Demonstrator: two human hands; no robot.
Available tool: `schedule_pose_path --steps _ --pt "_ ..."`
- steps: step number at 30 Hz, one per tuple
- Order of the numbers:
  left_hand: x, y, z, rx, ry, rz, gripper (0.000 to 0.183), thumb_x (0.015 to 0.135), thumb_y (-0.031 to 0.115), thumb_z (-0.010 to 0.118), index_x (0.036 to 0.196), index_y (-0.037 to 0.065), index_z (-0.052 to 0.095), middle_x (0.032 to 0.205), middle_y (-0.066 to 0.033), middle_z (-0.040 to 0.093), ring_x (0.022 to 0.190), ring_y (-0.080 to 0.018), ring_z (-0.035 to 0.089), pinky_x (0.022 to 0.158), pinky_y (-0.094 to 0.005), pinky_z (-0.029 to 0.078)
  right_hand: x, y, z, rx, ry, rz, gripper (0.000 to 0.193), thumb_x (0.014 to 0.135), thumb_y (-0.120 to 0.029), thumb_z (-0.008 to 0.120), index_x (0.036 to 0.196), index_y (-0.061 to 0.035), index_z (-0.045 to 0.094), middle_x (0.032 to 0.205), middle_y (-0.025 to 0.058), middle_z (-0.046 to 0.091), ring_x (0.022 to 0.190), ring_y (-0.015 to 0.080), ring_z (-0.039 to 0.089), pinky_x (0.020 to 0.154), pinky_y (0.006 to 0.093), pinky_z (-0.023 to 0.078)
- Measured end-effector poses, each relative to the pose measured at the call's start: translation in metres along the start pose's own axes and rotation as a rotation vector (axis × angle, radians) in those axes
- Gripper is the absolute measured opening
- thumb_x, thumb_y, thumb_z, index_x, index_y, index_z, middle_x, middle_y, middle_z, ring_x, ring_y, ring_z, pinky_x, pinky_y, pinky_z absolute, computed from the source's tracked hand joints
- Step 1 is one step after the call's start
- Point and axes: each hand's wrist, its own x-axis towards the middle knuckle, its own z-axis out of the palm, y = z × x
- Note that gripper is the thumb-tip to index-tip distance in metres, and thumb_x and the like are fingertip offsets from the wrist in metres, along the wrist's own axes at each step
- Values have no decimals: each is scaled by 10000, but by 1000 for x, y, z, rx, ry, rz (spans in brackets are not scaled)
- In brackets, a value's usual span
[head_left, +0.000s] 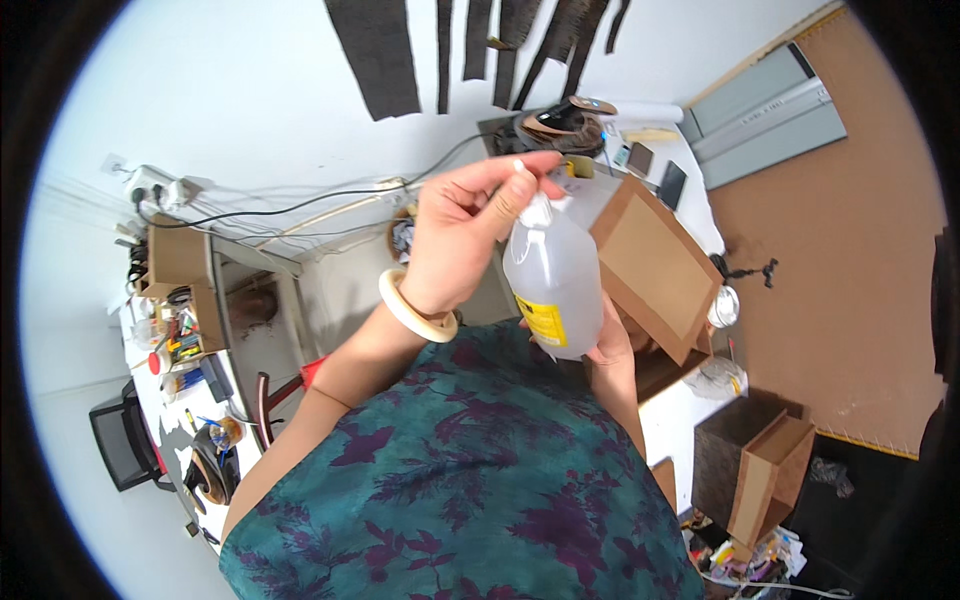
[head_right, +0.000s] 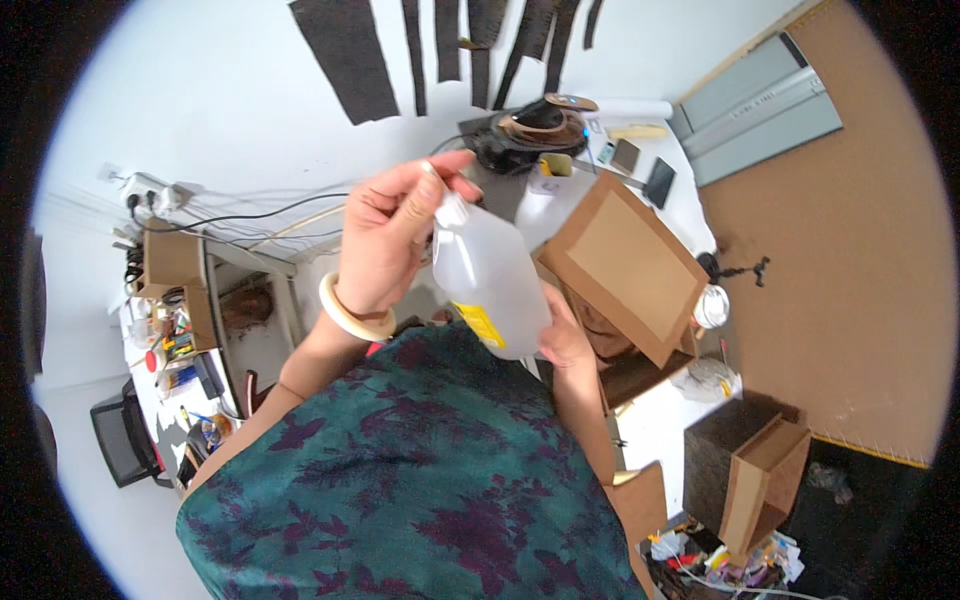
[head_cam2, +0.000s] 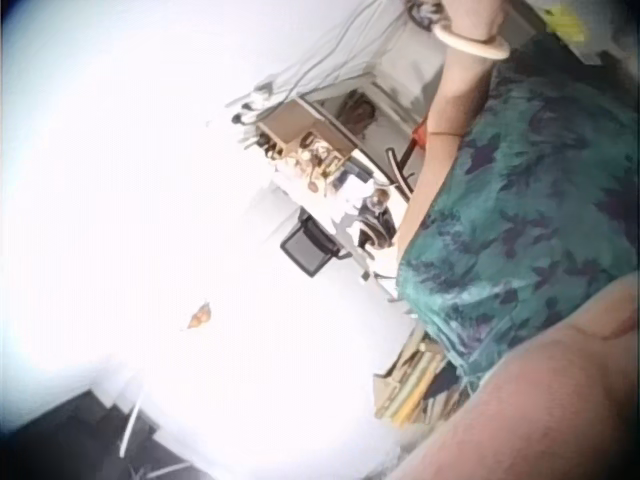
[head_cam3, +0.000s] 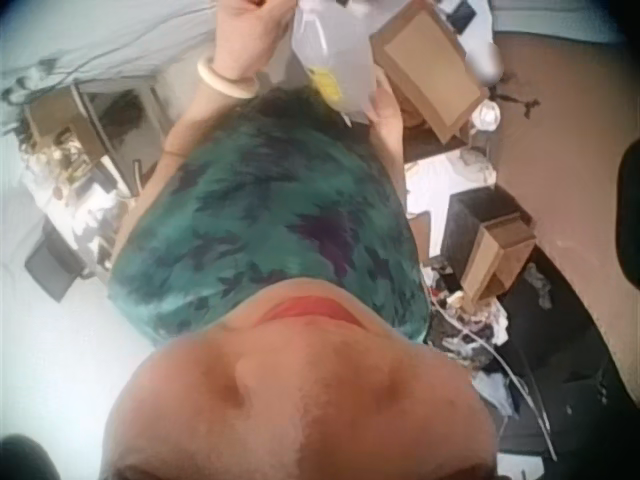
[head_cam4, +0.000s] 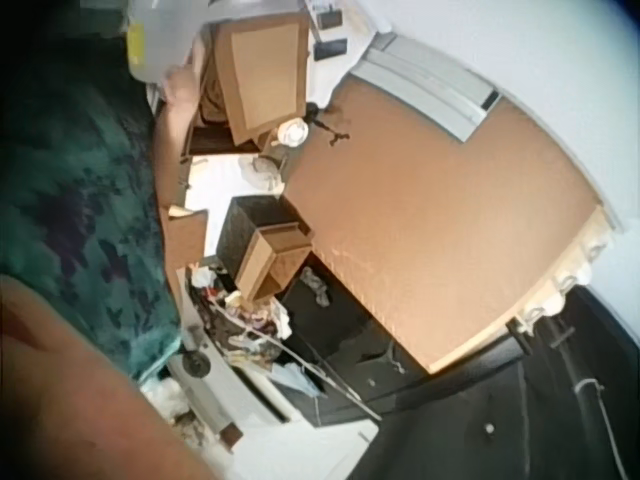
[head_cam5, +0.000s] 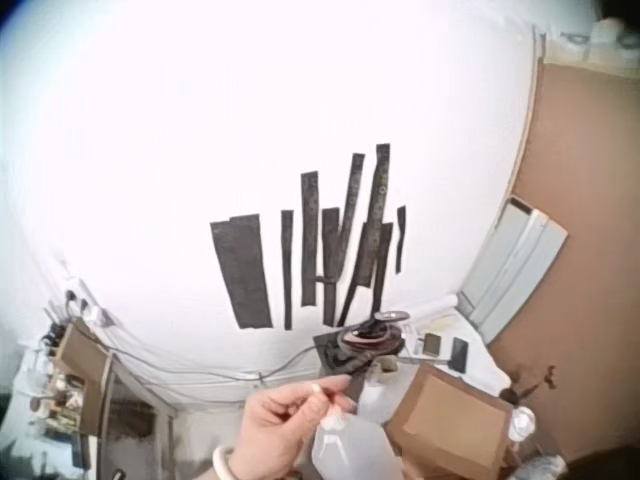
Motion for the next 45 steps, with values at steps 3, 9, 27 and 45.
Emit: schedule_pose_path --steps 3,9,27,45 --pt "-9 7 9 -17 16 73 318 1038 108 558 1310 -43 626 1059 -101 726 860 -88 631 774 -224 504 21 -1 28 -70 -38 70 1129 618 -590 872 1435 42 414 1236 223 615 1099 356 658 870 446 577" --pt "-21 28 -3 106 -3 94 258 1015 88 598 1231 -19 689 1006 -67 720 800 -54 580 683 -198 433 30 10 41 69 -182 136 1141 596 -586 886 1427 35 412 1217 222 625 1055 328 680 882 425 572" --pt "-34 25 8 209 177 370 253 1025 60 574 1233 -37 681 990 -85 694 917 -111 637 810 -235 503 37 23 64 -499 244 -405 958 665 -229 904 1434 17 386 1345 134 546 1254 242 551 1063 400 436" --pt "-34 30 3 189 121 357 284 1026 57 530 1250 -60 659 904 -73 664 878 -135 600 817 -270 476 30 -19 84 -1183 146 -575 987 648 -219 926 1421 36 367 1288 207 533 1166 319 593 1003 414 476"
